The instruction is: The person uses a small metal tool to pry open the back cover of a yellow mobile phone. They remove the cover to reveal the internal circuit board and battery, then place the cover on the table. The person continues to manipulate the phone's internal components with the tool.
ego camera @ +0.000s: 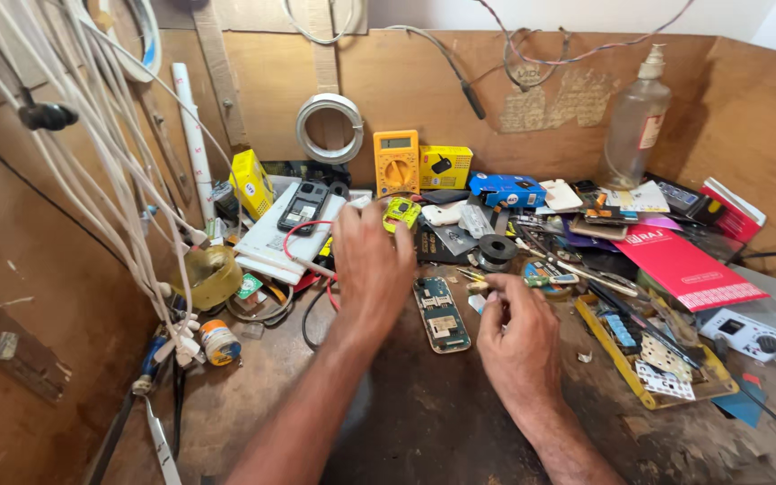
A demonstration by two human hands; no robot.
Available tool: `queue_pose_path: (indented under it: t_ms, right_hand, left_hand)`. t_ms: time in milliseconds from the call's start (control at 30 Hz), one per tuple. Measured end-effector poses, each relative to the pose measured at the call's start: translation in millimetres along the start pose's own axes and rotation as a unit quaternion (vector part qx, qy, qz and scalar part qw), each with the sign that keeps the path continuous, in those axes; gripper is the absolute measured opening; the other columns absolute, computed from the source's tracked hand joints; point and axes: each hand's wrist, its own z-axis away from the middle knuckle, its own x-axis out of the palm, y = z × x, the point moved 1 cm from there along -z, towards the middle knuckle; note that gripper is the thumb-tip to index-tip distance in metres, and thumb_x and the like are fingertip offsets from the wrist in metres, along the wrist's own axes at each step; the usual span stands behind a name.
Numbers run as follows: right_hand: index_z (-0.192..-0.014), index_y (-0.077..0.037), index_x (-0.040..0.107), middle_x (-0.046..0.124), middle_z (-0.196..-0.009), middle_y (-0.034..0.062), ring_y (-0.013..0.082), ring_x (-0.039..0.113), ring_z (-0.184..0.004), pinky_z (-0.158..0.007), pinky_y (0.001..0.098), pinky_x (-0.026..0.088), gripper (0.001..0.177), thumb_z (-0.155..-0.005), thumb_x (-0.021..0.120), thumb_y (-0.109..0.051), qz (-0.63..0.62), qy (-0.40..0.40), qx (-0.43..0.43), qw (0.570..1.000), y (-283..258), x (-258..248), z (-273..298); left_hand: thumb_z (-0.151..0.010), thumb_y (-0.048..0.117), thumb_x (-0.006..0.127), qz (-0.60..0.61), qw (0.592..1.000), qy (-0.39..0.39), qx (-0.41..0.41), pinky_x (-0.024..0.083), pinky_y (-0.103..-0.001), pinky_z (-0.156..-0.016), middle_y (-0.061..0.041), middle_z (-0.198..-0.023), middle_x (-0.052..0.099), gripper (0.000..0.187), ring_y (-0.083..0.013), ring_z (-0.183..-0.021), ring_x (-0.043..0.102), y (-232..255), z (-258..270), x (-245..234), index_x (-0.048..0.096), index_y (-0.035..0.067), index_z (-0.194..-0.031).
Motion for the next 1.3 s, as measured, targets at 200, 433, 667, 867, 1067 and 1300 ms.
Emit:
queue_pose_path:
  t_ms: [200,433,667,867,1067,1300]
  right_hand:
    - [-0.105,-0.003,0.07,0.07,-0.082,0.011,0.0261,0.066,-0.078,-0.071,0.0418,0.051,0.017,-0.09,0.065,-0.008,0.025,0.049,0.072,0.996,12.7,-0.2,0.2]
    - [-0.096,-0.004,0.072,0.071,-0.077,0.0091,0.0279,0.063,-0.08,-0.079,0.0448,0.048,0.012,-0.086,0.07,-0.011,0.075,0.058,0.012,0.995,14.3,-2.4,1.3]
    - [-0.084,-0.008,0.073,0.073,-0.09,0.0104,0.0345,0.063,-0.095,-0.082,0.0474,0.049,0.025,-0.081,0.076,-0.032,0.192,-0.027,0.044,0.98,0.0,-2.5,-1.6]
    - [-0.095,-0.006,0.072,0.071,-0.096,0.0152,0.0378,0.061,-0.097,-0.085,0.0491,0.048,0.04,-0.081,0.078,-0.043,0.229,-0.045,-0.001,0.972,4.2,-0.3,6.2]
    - [-0.091,-0.009,0.074,0.073,-0.093,0.0128,0.0356,0.061,-0.095,-0.087,0.0481,0.048,0.033,-0.081,0.078,-0.04,0.182,-0.078,0.03,0.98,4.2,6.2,-0.6]
    - [-0.082,-0.008,0.075,0.074,-0.086,0.0091,0.0286,0.065,-0.087,-0.085,0.0446,0.048,0.024,-0.076,0.083,-0.03,0.124,-0.09,0.064,0.986,3.8,4.9,-1.0]
  left_hand:
    - [-0.093,0.014,0.068,-0.006,0.973,-0.205,-0.111,0.054,-0.049,-0.086,-0.024,-0.115,0.06,0.029,-0.0398,-0.101,0.063,27.8,56.8,6.9,0.06,-0.001,-0.116]
    - [-0.069,0.028,0.091,-0.101,0.955,-0.245,-0.13,0.052,-0.046,-0.091,-0.027,-0.119,0.054,0.074,-0.0434,-0.11,0.057,51.7,50.7,17.2,0.05,-0.011,-0.117]
    - [-0.067,0.027,0.092,-0.086,0.924,-0.314,-0.202,0.054,-0.044,-0.097,-0.028,-0.115,0.061,0.074,-0.0403,-0.112,0.061,40.6,45.1,3.8,0.051,-0.008,-0.118]
    - [-0.072,0.025,0.087,-0.042,0.949,-0.264,-0.169,0.054,-0.049,-0.092,-0.027,-0.114,0.063,0.048,-0.0432,-0.109,0.063,25.2,70.5,7.8,0.064,-0.002,-0.105]
    - [-0.069,0.026,0.09,0.036,0.955,-0.228,-0.186,0.056,-0.05,-0.086,-0.022,-0.106,0.071,0.048,-0.0412,-0.101,0.068,1.6,59.7,20.2,0.07,0.002,-0.105]
    - [-0.09,0.014,0.07,0.532,0.698,-0.242,-0.414,0.061,-0.034,-0.054,-0.012,-0.098,0.073,0.04,-0.022,-0.073,0.073,-15.1,58.1,9.7,0.056,0.001,-0.125]
